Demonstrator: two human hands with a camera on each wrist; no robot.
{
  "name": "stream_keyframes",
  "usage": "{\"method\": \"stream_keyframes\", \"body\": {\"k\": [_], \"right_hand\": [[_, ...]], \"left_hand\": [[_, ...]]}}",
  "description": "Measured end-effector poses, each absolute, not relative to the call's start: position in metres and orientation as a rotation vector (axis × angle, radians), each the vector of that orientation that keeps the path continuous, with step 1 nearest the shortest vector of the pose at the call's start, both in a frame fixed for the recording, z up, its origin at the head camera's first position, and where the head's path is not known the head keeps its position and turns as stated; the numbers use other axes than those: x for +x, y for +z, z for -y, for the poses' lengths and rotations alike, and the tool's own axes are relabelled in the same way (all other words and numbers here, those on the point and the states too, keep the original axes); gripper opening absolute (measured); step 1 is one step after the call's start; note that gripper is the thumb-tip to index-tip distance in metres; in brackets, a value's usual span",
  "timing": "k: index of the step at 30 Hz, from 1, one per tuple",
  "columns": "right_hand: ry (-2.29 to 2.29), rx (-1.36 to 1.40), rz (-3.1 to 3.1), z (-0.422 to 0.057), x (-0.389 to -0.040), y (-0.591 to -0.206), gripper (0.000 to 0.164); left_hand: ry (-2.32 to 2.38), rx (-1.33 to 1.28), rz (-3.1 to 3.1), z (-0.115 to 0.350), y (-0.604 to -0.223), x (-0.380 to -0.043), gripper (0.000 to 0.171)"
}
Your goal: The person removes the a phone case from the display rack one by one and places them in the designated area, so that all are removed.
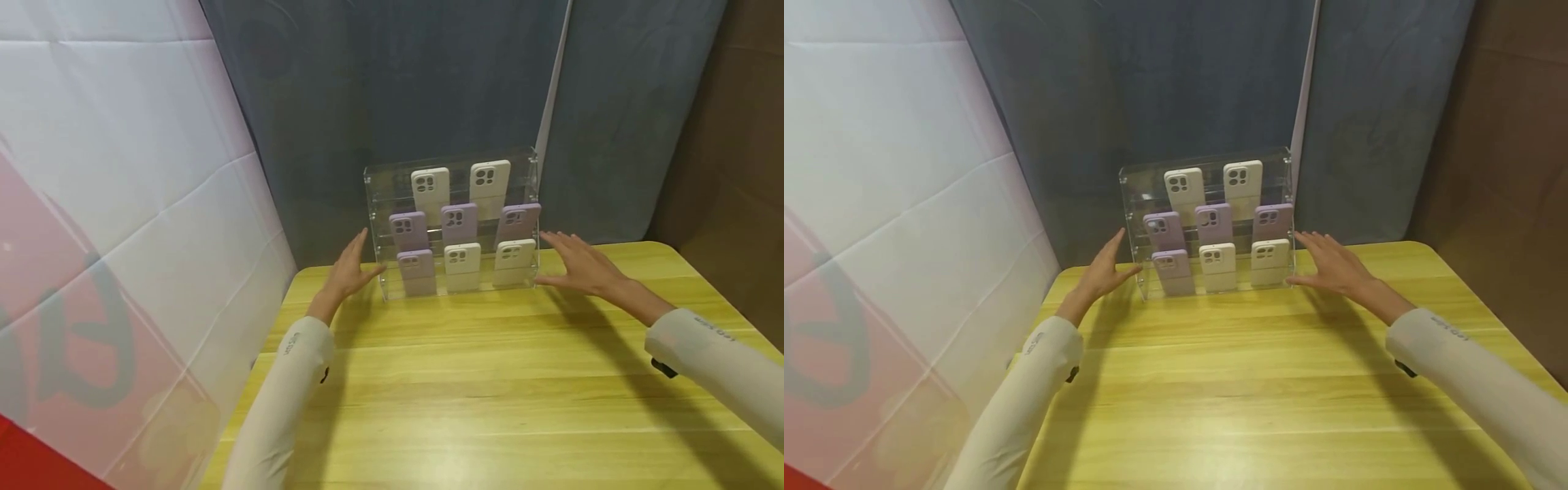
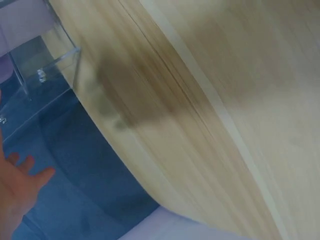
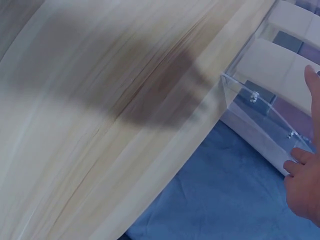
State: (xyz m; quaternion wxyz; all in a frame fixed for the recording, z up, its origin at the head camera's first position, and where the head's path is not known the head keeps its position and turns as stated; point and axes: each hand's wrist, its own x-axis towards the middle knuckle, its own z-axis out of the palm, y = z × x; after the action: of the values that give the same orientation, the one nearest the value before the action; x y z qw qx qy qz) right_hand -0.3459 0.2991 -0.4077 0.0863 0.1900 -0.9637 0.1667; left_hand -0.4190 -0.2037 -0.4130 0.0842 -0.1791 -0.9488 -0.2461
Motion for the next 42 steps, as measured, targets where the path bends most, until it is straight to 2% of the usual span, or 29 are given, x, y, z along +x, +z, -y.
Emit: {"method": "stream_keyframes", "body": {"k": [9, 16, 23, 35, 42], "right_hand": [[0.662, 0.55, 2.817, -0.29, -0.351, -0.412, 0.096], [0.818, 0.689, 2.626, -0.283, -0.354, -0.42, 0.082], [0.918, 0.715, 2.515, -0.278, -0.357, -0.426, 0.07], [0.992, 0.661, 2.38, -0.273, -0.368, -0.43, 0.035], [1.011, 0.602, 2.381, -0.271, -0.369, -0.429, 0.029]], "left_hand": [[-1.111, -0.506, 2.73, 0.198, -0.415, -0.421, 0.099], [-1.227, -0.456, 2.7, 0.192, -0.417, -0.422, 0.096], [-1.349, -0.415, 2.637, 0.186, -0.422, -0.425, 0.096], [-1.303, -0.403, 2.625, 0.182, -0.428, -0.426, 0.1], [-1.261, -0.428, 2.62, 0.18, -0.425, -0.425, 0.098]]}}
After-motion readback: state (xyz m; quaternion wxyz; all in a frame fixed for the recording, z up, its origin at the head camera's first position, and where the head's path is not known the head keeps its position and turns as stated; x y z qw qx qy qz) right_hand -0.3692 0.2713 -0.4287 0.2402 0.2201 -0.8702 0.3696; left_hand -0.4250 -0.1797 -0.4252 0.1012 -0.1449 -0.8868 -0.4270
